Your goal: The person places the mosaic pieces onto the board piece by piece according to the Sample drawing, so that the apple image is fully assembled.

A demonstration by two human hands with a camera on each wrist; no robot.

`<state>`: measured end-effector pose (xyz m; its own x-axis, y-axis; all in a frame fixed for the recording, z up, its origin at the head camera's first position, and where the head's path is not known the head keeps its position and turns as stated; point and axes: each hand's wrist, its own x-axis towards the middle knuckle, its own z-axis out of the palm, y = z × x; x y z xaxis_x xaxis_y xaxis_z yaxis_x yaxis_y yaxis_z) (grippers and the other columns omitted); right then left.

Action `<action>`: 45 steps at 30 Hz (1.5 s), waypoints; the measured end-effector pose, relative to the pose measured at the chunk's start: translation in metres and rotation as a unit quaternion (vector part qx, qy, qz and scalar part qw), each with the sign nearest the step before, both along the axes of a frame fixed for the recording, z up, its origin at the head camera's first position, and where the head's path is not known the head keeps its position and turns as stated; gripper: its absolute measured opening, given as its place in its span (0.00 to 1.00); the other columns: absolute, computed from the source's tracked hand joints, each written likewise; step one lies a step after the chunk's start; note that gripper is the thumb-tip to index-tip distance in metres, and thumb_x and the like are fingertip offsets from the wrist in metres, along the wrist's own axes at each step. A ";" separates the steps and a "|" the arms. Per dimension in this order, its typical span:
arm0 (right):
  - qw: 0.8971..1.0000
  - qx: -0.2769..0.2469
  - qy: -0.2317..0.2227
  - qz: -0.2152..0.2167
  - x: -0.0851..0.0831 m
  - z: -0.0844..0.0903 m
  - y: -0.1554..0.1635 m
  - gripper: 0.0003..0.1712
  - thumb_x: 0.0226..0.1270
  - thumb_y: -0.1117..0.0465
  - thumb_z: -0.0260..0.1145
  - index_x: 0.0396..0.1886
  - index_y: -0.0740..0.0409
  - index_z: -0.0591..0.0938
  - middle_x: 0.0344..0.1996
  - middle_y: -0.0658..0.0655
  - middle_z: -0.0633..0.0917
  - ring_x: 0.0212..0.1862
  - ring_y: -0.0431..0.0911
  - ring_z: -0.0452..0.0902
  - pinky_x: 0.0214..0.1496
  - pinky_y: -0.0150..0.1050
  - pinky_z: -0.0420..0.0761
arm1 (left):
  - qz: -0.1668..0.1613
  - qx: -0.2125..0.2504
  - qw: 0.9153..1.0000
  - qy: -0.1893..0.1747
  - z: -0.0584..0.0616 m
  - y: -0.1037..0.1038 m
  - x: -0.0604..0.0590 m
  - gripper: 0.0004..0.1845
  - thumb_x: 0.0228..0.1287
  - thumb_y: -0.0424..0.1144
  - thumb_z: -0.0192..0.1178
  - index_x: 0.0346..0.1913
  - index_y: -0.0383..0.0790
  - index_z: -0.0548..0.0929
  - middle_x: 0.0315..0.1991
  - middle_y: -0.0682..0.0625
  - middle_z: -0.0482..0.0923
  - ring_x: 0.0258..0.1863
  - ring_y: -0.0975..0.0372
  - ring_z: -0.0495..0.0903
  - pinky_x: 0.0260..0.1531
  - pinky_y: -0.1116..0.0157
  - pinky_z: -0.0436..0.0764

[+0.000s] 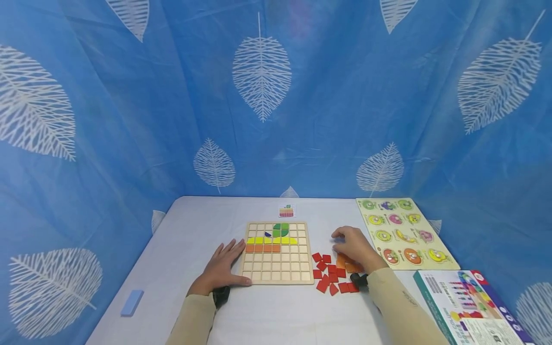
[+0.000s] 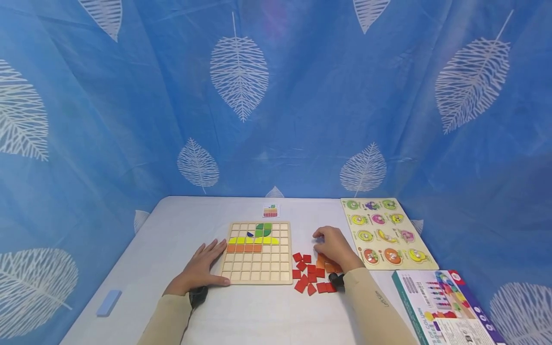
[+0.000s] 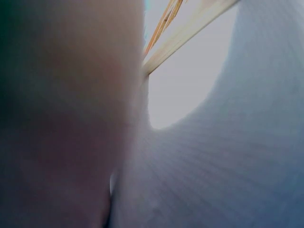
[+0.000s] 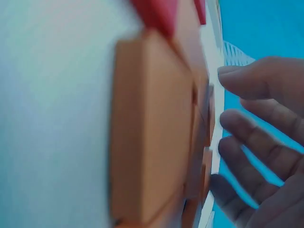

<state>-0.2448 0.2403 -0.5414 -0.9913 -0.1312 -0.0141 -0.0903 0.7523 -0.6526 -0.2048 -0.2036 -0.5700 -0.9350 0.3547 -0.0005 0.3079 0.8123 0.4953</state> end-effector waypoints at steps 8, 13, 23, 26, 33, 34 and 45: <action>1.000 0.011 0.001 0.002 0.001 -0.004 0.009 0.12 0.61 0.65 0.80 0.44 0.58 0.88 0.39 0.52 0.85 0.44 0.50 0.81 0.56 0.53 0.84 | 0.003 -0.001 1.000 0.002 0.000 0.001 -0.001 0.70 0.38 0.77 0.76 0.84 0.44 0.62 0.82 0.48 0.58 0.82 0.50 0.49 0.80 0.45 0.41; 1.000 0.010 -0.014 0.000 0.002 -0.004 0.008 0.10 0.63 0.65 0.79 0.43 0.56 0.88 0.35 0.51 0.84 0.40 0.48 0.79 0.52 0.50 0.84 | 0.002 -0.001 1.000 0.001 0.000 0.001 -0.002 0.71 0.38 0.77 0.76 0.83 0.44 0.62 0.82 0.48 0.58 0.82 0.51 0.49 0.80 0.45 0.41; 1.000 0.005 0.013 0.014 0.005 -0.003 0.005 0.10 0.64 0.65 0.79 0.44 0.55 0.89 0.36 0.49 0.85 0.42 0.47 0.79 0.55 0.50 0.85 | -0.002 0.002 1.000 0.004 -0.002 0.001 -0.001 0.70 0.38 0.76 0.76 0.83 0.44 0.63 0.82 0.48 0.59 0.82 0.50 0.50 0.80 0.45 0.42; 1.000 0.000 0.019 0.017 0.005 -0.001 -0.001 0.11 0.65 0.65 0.79 0.45 0.56 0.89 0.39 0.49 0.86 0.45 0.48 0.80 0.57 0.52 0.84 | 0.000 0.001 1.000 0.003 -0.002 0.001 -0.001 0.70 0.38 0.77 0.76 0.83 0.44 0.63 0.82 0.48 0.59 0.82 0.50 0.50 0.79 0.45 0.42; 0.999 -0.005 0.035 0.039 -0.001 0.005 -0.024 0.10 0.65 0.66 0.78 0.45 0.58 0.90 0.39 0.49 0.86 0.45 0.48 0.81 0.57 0.51 0.85 | 0.001 -0.002 1.000 0.004 -0.003 0.001 -0.001 0.70 0.38 0.76 0.76 0.83 0.44 0.62 0.82 0.48 0.59 0.82 0.50 0.50 0.80 0.45 0.42; 0.998 -0.003 0.036 0.042 -0.002 0.006 -0.028 0.10 0.65 0.66 0.79 0.45 0.57 0.90 0.38 0.49 0.85 0.44 0.47 0.80 0.56 0.50 0.85 | 0.000 -0.002 1.000 0.002 -0.003 0.001 -0.001 0.70 0.38 0.77 0.76 0.84 0.45 0.62 0.82 0.48 0.59 0.82 0.50 0.49 0.80 0.45 0.41; 0.991 0.007 0.065 0.114 -0.010 0.010 -0.072 0.06 0.65 0.68 0.78 0.38 0.56 0.89 0.35 0.47 0.83 0.37 0.42 0.77 0.44 0.42 0.84 | -0.005 -0.003 1.000 0.004 -0.003 0.000 -0.001 0.70 0.39 0.77 0.75 0.83 0.44 0.63 0.82 0.49 0.59 0.82 0.50 0.49 0.80 0.45 0.41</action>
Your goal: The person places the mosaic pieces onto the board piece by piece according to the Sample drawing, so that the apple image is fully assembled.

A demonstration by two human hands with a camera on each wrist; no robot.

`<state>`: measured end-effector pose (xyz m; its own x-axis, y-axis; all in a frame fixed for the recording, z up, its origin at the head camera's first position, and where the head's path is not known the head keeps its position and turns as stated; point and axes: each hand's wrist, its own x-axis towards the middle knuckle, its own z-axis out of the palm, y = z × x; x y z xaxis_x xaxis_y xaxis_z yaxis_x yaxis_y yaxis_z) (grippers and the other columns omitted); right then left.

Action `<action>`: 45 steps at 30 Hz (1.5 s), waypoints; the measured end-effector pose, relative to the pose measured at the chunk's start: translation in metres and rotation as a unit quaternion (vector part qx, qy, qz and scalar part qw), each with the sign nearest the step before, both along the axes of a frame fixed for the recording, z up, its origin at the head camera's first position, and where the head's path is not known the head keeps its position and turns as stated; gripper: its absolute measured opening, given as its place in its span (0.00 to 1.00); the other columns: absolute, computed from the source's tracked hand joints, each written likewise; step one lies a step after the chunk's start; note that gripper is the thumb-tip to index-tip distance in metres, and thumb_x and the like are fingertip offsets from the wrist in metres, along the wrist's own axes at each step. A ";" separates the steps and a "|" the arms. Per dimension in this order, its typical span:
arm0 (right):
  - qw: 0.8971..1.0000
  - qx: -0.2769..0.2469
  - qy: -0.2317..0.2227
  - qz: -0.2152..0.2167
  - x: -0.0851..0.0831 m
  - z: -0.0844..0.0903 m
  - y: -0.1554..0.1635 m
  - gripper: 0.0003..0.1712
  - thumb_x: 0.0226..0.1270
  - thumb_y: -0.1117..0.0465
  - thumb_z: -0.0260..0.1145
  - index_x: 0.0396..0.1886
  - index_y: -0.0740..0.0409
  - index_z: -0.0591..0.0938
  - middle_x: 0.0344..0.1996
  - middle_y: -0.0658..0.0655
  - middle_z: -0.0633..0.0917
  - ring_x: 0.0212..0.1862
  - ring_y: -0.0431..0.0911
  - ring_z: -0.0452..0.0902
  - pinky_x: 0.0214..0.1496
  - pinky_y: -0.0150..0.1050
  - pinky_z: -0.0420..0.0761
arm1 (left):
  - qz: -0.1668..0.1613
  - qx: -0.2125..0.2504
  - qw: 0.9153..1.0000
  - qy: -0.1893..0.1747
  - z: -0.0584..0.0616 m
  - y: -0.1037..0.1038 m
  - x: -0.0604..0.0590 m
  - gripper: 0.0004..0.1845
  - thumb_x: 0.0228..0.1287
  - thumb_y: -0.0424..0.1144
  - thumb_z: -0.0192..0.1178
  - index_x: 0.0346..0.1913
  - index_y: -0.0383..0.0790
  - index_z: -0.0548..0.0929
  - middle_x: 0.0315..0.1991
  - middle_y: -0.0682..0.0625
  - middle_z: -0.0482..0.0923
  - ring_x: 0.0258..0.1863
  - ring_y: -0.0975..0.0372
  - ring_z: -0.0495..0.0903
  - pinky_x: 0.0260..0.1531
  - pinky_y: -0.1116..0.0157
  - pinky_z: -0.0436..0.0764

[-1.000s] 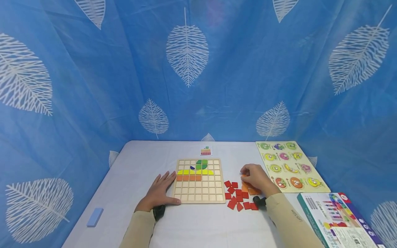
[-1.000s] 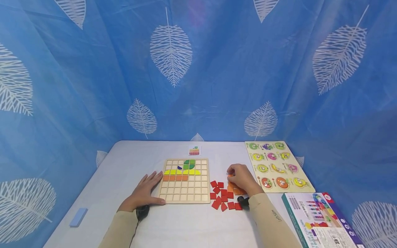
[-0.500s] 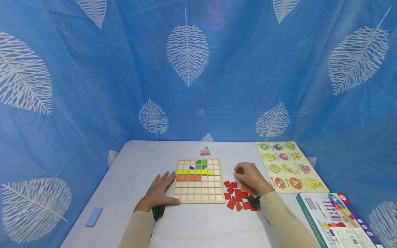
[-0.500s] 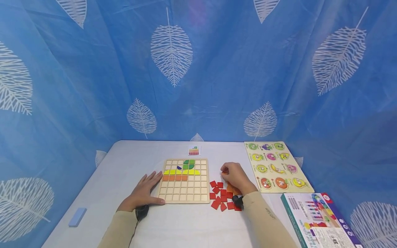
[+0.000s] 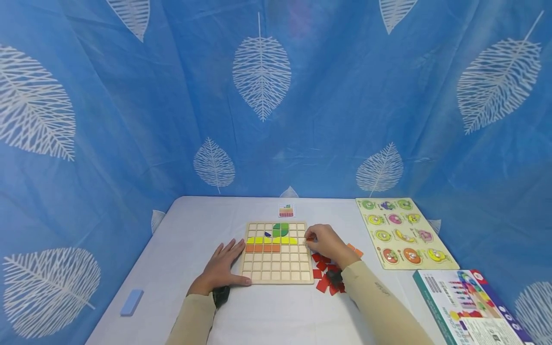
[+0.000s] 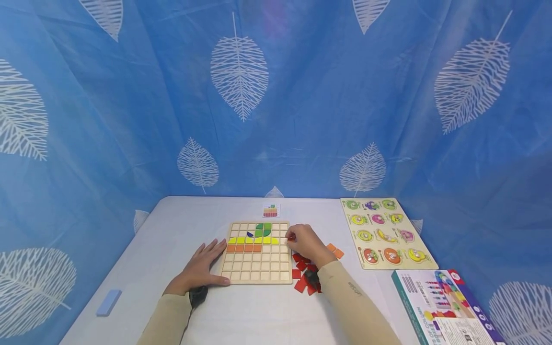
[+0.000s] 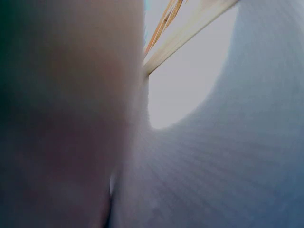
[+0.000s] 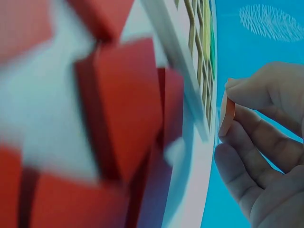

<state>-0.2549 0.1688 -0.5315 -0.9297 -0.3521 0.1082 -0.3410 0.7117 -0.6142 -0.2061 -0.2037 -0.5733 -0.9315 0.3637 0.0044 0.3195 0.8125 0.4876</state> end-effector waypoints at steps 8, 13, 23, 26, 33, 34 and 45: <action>0.999 -0.004 0.013 0.044 -0.001 0.001 -0.031 0.06 0.67 0.67 0.77 0.41 0.56 0.89 0.36 0.47 0.85 0.39 0.41 0.80 0.45 0.42 0.85 | 0.006 -0.003 1.000 0.000 -0.002 -0.001 0.000 0.71 0.37 0.79 0.74 0.84 0.46 0.63 0.82 0.50 0.59 0.82 0.52 0.49 0.80 0.46 0.41; 0.995 0.001 0.029 0.092 0.000 -0.001 -0.049 0.08 0.66 0.69 0.77 0.43 0.57 0.90 0.38 0.48 0.87 0.40 0.41 0.83 0.45 0.39 0.86 | 0.005 -0.001 1.000 0.004 -0.002 -0.001 0.000 0.71 0.37 0.79 0.75 0.83 0.46 0.63 0.82 0.50 0.59 0.82 0.52 0.49 0.80 0.46 0.41; 0.996 0.019 0.014 0.085 0.004 -0.007 -0.068 0.10 0.62 0.69 0.80 0.35 0.50 0.89 0.30 0.41 0.83 0.34 0.38 0.77 0.40 0.37 0.82 | 0.007 0.001 1.000 0.000 -0.001 0.001 0.003 0.71 0.37 0.79 0.75 0.83 0.46 0.63 0.82 0.49 0.59 0.82 0.51 0.50 0.80 0.46 0.42; 0.996 0.018 0.014 0.081 0.004 -0.008 -0.069 0.11 0.62 0.69 0.80 0.34 0.50 0.88 0.30 0.42 0.83 0.34 0.39 0.77 0.40 0.37 0.82 | 0.010 -0.004 1.000 0.001 -0.002 0.000 0.003 0.71 0.37 0.79 0.74 0.83 0.46 0.63 0.82 0.49 0.59 0.82 0.51 0.50 0.80 0.46 0.42; 0.997 0.002 0.000 0.075 0.007 -0.008 -0.066 0.10 0.65 0.69 0.78 0.36 0.49 0.89 0.33 0.42 0.85 0.37 0.38 0.79 0.46 0.38 0.84 | 0.011 -0.002 1.000 -0.001 -0.001 0.000 0.002 0.71 0.37 0.79 0.75 0.83 0.47 0.63 0.82 0.50 0.59 0.82 0.51 0.49 0.80 0.46 0.41; 0.997 0.000 0.001 0.075 0.008 -0.007 -0.065 0.10 0.65 0.69 0.78 0.37 0.50 0.89 0.34 0.42 0.85 0.39 0.38 0.79 0.47 0.38 0.84 | 0.011 -0.002 1.000 -0.001 0.000 0.000 0.002 0.71 0.37 0.79 0.74 0.83 0.47 0.63 0.82 0.50 0.59 0.82 0.51 0.49 0.80 0.46 0.41; 0.998 -0.044 -0.002 0.045 0.017 -0.002 -0.050 0.09 0.70 0.70 0.73 0.44 0.53 0.91 0.46 0.49 0.89 0.49 0.47 0.86 0.53 0.46 0.87 | 0.009 -0.003 1.000 0.006 -0.001 0.000 0.002 0.70 0.38 0.77 0.76 0.83 0.45 0.63 0.82 0.48 0.60 0.82 0.50 0.50 0.79 0.45 0.43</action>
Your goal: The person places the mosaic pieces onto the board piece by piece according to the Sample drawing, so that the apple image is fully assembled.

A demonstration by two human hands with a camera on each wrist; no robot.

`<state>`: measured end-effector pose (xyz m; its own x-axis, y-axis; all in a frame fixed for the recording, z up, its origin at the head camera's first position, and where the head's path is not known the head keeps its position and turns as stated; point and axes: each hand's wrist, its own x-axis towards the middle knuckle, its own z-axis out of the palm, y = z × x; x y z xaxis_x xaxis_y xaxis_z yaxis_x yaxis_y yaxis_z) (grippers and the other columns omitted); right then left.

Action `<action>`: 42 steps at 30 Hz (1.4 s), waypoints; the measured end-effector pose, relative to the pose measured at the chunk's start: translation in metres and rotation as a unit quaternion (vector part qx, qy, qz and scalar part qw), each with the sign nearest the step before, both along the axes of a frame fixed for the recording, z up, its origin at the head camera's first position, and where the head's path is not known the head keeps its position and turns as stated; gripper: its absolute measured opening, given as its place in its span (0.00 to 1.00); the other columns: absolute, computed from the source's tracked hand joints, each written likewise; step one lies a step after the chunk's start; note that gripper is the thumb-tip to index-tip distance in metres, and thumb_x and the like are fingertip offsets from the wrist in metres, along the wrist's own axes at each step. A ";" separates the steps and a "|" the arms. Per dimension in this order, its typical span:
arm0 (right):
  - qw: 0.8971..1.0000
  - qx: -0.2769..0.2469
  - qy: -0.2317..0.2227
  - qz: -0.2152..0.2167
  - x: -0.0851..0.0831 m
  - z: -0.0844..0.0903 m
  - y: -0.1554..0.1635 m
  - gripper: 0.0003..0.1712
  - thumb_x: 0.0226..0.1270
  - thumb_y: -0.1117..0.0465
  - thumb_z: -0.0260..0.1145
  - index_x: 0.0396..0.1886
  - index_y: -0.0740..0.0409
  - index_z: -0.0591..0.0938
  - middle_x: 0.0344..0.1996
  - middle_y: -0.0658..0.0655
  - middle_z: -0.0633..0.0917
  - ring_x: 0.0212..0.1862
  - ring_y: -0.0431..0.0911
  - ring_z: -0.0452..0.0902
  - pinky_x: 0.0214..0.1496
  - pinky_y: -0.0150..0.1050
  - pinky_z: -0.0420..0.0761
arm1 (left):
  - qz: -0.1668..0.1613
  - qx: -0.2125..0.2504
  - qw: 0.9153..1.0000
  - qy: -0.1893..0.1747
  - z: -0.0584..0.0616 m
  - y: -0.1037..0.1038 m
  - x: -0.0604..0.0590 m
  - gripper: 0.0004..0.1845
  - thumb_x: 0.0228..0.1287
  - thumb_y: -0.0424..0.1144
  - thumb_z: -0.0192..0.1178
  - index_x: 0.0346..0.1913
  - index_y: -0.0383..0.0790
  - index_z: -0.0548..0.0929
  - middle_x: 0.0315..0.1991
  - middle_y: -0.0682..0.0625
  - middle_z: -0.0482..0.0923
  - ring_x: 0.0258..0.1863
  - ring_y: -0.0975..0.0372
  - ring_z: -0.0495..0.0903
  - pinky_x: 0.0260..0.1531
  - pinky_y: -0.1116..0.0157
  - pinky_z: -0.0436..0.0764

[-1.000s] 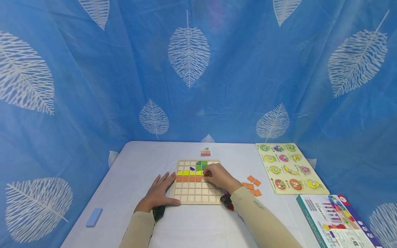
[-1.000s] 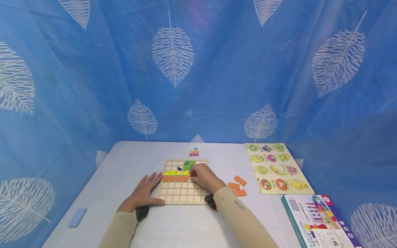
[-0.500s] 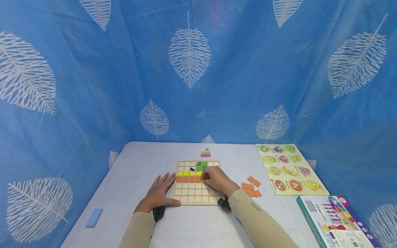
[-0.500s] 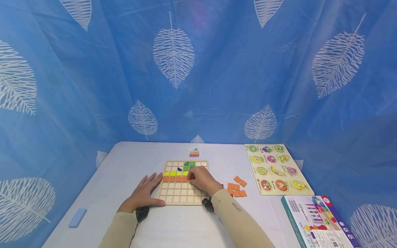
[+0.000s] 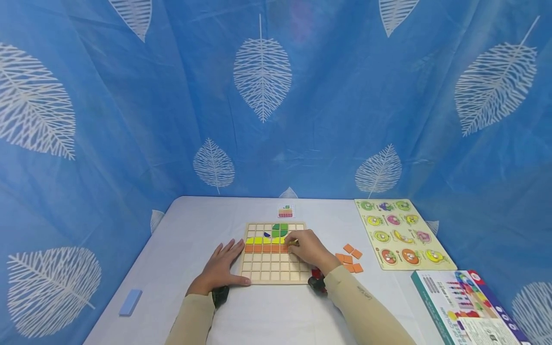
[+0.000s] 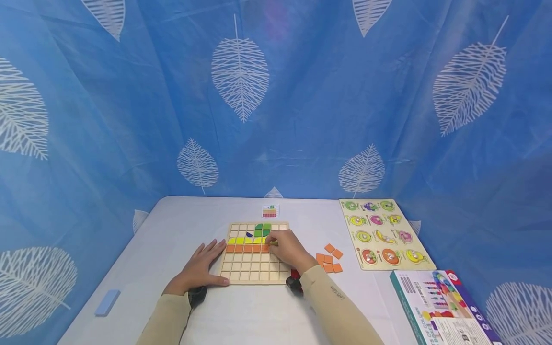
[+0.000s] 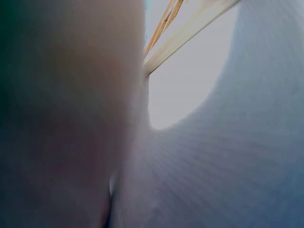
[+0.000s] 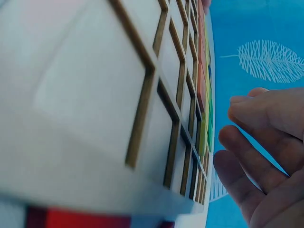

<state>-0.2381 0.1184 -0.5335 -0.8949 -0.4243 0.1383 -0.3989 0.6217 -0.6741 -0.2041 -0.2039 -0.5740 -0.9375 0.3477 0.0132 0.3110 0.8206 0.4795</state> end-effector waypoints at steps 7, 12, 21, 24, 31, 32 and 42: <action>1.000 0.011 -0.001 -0.026 0.000 0.000 0.017 0.09 0.72 0.69 0.71 0.47 0.55 0.90 0.46 0.51 0.88 0.47 0.48 0.86 0.50 0.47 0.87 | 0.001 -0.001 1.000 -0.006 0.003 0.001 -0.001 0.70 0.38 0.77 0.76 0.83 0.45 0.63 0.82 0.48 0.59 0.82 0.51 0.50 0.80 0.45 0.42; 0.997 0.002 0.008 -0.076 0.001 -0.001 0.046 0.08 0.70 0.69 0.73 0.45 0.55 0.90 0.44 0.52 0.88 0.46 0.49 0.85 0.51 0.50 0.87 | -0.001 0.004 1.000 -0.011 0.003 0.001 0.000 0.71 0.38 0.78 0.75 0.83 0.45 0.62 0.82 0.48 0.59 0.82 0.50 0.49 0.80 0.45 0.42; 0.988 0.019 -0.011 -0.151 0.000 -0.005 0.108 0.08 0.67 0.67 0.74 0.44 0.57 0.89 0.54 0.62 0.85 0.64 0.63 0.76 0.69 0.64 0.74 | 0.001 0.004 1.000 -0.008 0.003 0.000 -0.002 0.70 0.38 0.77 0.76 0.83 0.44 0.63 0.82 0.48 0.59 0.82 0.50 0.49 0.80 0.45 0.42; 0.986 0.028 -0.043 -0.161 0.003 -0.004 0.121 0.09 0.66 0.65 0.76 0.45 0.57 0.89 0.55 0.63 0.84 0.62 0.62 0.76 0.68 0.64 0.74 | 0.000 0.004 1.000 -0.009 0.003 0.001 -0.002 0.71 0.37 0.77 0.76 0.83 0.45 0.62 0.82 0.48 0.59 0.82 0.51 0.49 0.80 0.46 0.41; 0.981 0.046 -0.077 -0.171 0.010 -0.003 0.137 0.12 0.64 0.65 0.76 0.47 0.57 0.88 0.43 0.57 0.82 0.45 0.53 0.75 0.52 0.53 0.80 | -0.002 0.003 1.000 -0.004 0.000 0.001 -0.002 0.70 0.38 0.77 0.76 0.83 0.44 0.63 0.82 0.48 0.59 0.82 0.51 0.49 0.80 0.45 0.42; 0.980 0.047 -0.082 -0.176 0.010 -0.003 0.138 0.12 0.64 0.66 0.76 0.47 0.57 0.88 0.44 0.56 0.82 0.45 0.52 0.76 0.53 0.53 0.80 | -0.002 0.003 1.000 -0.004 0.000 0.001 -0.002 0.70 0.38 0.77 0.76 0.83 0.44 0.63 0.82 0.49 0.59 0.82 0.51 0.49 0.80 0.46 0.42; 0.975 0.071 -0.086 -0.193 0.010 -0.006 0.147 0.10 0.61 0.72 0.73 0.43 0.60 0.88 0.43 0.59 0.82 0.46 0.55 0.76 0.53 0.55 0.81 | -0.005 0.007 1.000 -0.005 0.000 0.000 -0.003 0.71 0.38 0.77 0.76 0.83 0.44 0.63 0.82 0.48 0.59 0.82 0.51 0.50 0.80 0.45 0.42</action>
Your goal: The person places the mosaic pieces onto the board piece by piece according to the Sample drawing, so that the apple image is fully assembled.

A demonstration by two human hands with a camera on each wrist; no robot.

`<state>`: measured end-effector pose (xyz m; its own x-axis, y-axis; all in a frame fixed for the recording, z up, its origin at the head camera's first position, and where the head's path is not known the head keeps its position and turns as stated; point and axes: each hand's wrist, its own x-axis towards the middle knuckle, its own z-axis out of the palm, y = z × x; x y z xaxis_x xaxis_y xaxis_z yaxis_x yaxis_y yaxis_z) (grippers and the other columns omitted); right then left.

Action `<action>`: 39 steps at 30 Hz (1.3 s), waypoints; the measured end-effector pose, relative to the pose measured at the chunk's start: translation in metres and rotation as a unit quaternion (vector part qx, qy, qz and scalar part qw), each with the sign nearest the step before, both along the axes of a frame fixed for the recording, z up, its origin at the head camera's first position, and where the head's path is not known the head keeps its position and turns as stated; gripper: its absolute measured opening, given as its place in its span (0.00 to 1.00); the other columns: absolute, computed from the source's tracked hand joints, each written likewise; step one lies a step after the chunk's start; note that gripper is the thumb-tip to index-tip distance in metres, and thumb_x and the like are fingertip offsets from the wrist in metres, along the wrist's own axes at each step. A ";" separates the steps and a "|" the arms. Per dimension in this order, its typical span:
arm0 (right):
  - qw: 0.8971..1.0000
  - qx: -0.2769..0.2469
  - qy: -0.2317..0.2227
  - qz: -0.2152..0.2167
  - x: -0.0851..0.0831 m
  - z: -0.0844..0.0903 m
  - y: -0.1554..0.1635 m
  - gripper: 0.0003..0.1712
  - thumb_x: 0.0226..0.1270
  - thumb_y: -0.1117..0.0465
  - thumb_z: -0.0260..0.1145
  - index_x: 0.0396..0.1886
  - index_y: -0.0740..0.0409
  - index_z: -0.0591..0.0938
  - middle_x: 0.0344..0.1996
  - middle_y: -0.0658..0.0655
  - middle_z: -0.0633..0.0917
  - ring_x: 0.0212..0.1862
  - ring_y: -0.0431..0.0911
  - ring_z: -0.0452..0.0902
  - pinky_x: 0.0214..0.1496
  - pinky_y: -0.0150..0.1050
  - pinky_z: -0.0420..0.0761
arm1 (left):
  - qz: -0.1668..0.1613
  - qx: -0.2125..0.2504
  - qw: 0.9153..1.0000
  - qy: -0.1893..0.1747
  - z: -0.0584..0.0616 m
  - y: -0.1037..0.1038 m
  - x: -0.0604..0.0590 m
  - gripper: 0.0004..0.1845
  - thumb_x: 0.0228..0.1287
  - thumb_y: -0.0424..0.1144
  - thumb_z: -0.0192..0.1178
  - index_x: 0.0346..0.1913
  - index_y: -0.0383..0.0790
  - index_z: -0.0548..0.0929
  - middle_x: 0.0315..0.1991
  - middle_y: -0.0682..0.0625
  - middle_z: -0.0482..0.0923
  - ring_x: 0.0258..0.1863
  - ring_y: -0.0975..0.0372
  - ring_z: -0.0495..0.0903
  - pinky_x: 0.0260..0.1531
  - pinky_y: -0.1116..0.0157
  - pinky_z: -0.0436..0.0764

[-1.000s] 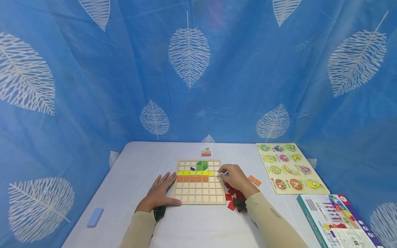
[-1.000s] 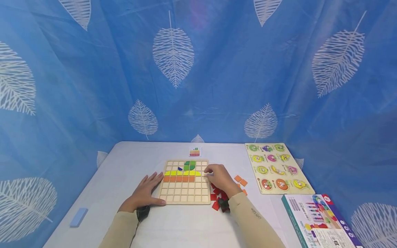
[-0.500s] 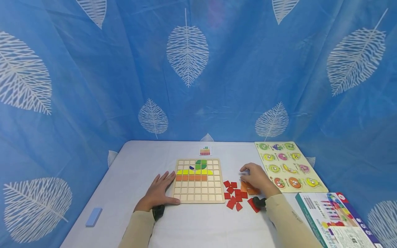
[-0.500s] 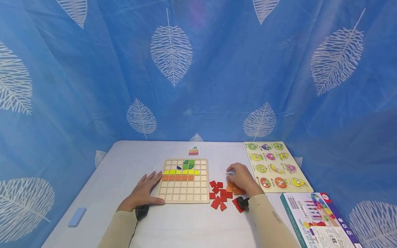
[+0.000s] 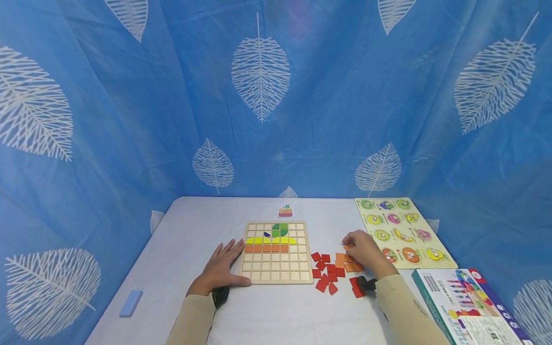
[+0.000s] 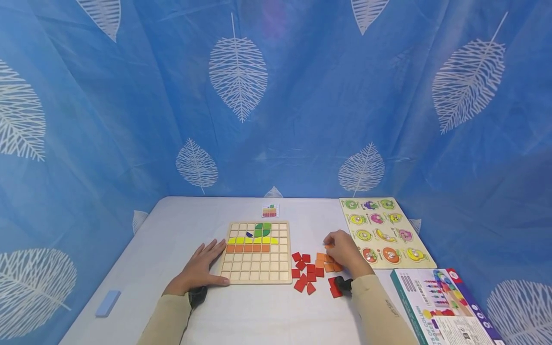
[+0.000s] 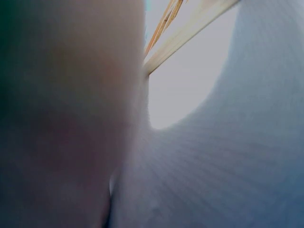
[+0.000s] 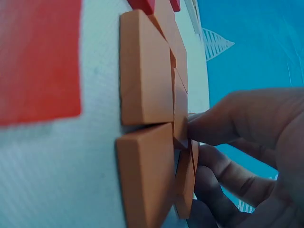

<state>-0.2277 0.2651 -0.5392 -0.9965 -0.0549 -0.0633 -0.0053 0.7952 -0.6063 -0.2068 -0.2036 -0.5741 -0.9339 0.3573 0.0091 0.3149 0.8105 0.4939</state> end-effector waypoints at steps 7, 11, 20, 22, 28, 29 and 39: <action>1.000 -0.003 -0.015 -0.013 0.000 -0.001 0.000 0.08 0.64 0.70 0.74 0.42 0.59 0.87 0.38 0.55 0.83 0.41 0.51 0.77 0.43 0.45 0.84 | -0.003 0.002 1.000 0.006 -0.001 -0.001 0.000 0.70 0.38 0.77 0.76 0.83 0.44 0.63 0.82 0.48 0.59 0.82 0.50 0.50 0.79 0.45 0.43; 1.000 -0.010 -0.021 -0.018 0.001 -0.001 -0.001 0.08 0.65 0.68 0.75 0.42 0.60 0.86 0.36 0.55 0.83 0.37 0.50 0.77 0.35 0.41 0.84 | -0.005 0.001 1.000 0.008 0.000 -0.001 0.000 0.70 0.38 0.77 0.76 0.83 0.44 0.63 0.82 0.47 0.60 0.82 0.50 0.50 0.79 0.45 0.43; 1.000 -0.021 0.008 0.012 -0.002 0.009 -0.011 0.09 0.65 0.67 0.76 0.44 0.59 0.87 0.37 0.53 0.85 0.39 0.49 0.77 0.41 0.43 0.84 | 0.002 -0.001 1.000 0.003 0.001 0.000 0.002 0.71 0.37 0.77 0.76 0.83 0.44 0.63 0.82 0.48 0.59 0.82 0.51 0.50 0.80 0.45 0.42; 0.999 -0.024 0.015 0.022 -0.004 0.012 -0.015 0.09 0.65 0.67 0.75 0.45 0.59 0.88 0.38 0.53 0.85 0.40 0.50 0.78 0.44 0.45 0.85 | 0.004 -0.002 1.000 0.000 0.001 0.001 0.002 0.71 0.37 0.78 0.76 0.83 0.45 0.63 0.82 0.48 0.59 0.82 0.51 0.49 0.80 0.45 0.42; 0.996 -0.031 0.055 0.063 -0.008 0.020 -0.035 0.10 0.63 0.71 0.75 0.44 0.62 0.88 0.38 0.54 0.84 0.44 0.52 0.79 0.53 0.52 0.85 | 0.007 0.000 1.000 -0.004 0.002 0.001 0.002 0.71 0.37 0.77 0.76 0.84 0.45 0.62 0.82 0.48 0.59 0.82 0.51 0.49 0.80 0.45 0.41; 0.996 -0.033 0.057 0.066 -0.009 0.020 -0.039 0.10 0.63 0.71 0.75 0.43 0.62 0.88 0.38 0.53 0.84 0.44 0.51 0.79 0.53 0.52 0.85 | 0.006 0.001 1.000 -0.004 0.002 0.001 0.002 0.71 0.37 0.77 0.76 0.84 0.45 0.62 0.82 0.48 0.59 0.82 0.51 0.49 0.80 0.45 0.41; 0.990 -0.039 0.052 0.127 -0.017 0.021 -0.086 0.10 0.61 0.71 0.77 0.41 0.58 0.89 0.38 0.48 0.84 0.42 0.46 0.80 0.51 0.46 0.86 | -0.001 -0.001 1.000 -0.001 0.001 0.000 0.002 0.70 0.38 0.77 0.76 0.84 0.44 0.62 0.82 0.48 0.59 0.82 0.51 0.49 0.80 0.46 0.41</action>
